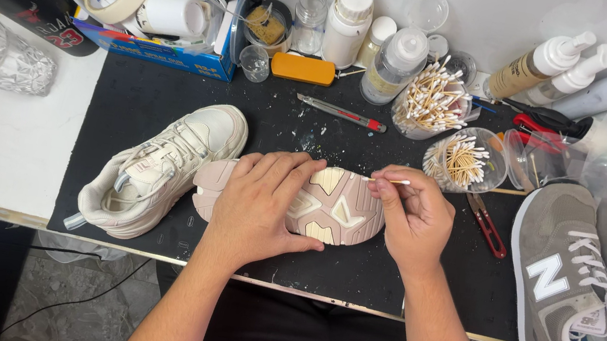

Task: The person cleans the sole of a white sneaker using a cotton swab. They repeatedly dip the swab into a liquid bottle and scrub the tread pattern on the bottom of the shoe, focusing on the grooves and edges.

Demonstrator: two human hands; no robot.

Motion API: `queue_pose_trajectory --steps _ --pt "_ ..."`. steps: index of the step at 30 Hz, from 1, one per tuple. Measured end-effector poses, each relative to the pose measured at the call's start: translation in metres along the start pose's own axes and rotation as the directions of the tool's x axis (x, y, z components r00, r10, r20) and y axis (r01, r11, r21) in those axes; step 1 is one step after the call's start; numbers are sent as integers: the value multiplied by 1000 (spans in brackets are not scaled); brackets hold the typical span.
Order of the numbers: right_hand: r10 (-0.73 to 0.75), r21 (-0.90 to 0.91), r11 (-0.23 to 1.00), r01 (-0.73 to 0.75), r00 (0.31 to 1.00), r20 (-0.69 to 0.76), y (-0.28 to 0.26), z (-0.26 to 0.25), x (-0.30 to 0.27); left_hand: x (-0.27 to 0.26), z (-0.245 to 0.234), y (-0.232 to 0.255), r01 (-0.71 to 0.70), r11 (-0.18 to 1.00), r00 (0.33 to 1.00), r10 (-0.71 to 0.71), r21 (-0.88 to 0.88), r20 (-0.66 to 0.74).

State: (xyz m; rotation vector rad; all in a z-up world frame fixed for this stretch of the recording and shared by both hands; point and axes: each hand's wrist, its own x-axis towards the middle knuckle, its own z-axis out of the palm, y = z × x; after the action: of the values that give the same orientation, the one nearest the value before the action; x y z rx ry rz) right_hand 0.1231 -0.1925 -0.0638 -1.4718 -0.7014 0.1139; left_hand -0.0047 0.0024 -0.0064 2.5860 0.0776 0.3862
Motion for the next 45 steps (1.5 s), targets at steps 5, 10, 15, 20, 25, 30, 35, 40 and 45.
queue_pose_trajectory --steps 5,10,15,20,25,30,35,40,45 --pt "-15 -144 989 21 999 44 -7 1 7 3 0 0 -3 1000 1000 3 5 16" --pt "28 -335 942 -5 997 65 -11 2 11 3 1 1 -9 1000 1000 8 23 12" --pt "35 -291 957 -14 997 66 -5 -1 3 5 3 3 -13 999 1000 12 43 27" --pt "15 -334 943 10 997 72 -2 -3 -11 9 4 3 -21 999 999 19 49 42" --pt "-17 -302 953 21 1000 14 8 5 -5 10 4 2 -14 998 998 11 54 60" --pt "-6 -214 977 4 1000 -6 14 9 -3 12 4 4 3 998 998 -7 65 58" --pt "88 -14 996 -88 996 -12 24 5 -1 12 5 6 -45 989 998 38 143 55" --pt "53 -149 987 -53 999 -3 23 6 -3 13 7 7 -15 990 998 7 139 58" --pt "-82 -360 928 99 995 60 17 2 -13 17 10 4 3 992 997 -12 126 76"
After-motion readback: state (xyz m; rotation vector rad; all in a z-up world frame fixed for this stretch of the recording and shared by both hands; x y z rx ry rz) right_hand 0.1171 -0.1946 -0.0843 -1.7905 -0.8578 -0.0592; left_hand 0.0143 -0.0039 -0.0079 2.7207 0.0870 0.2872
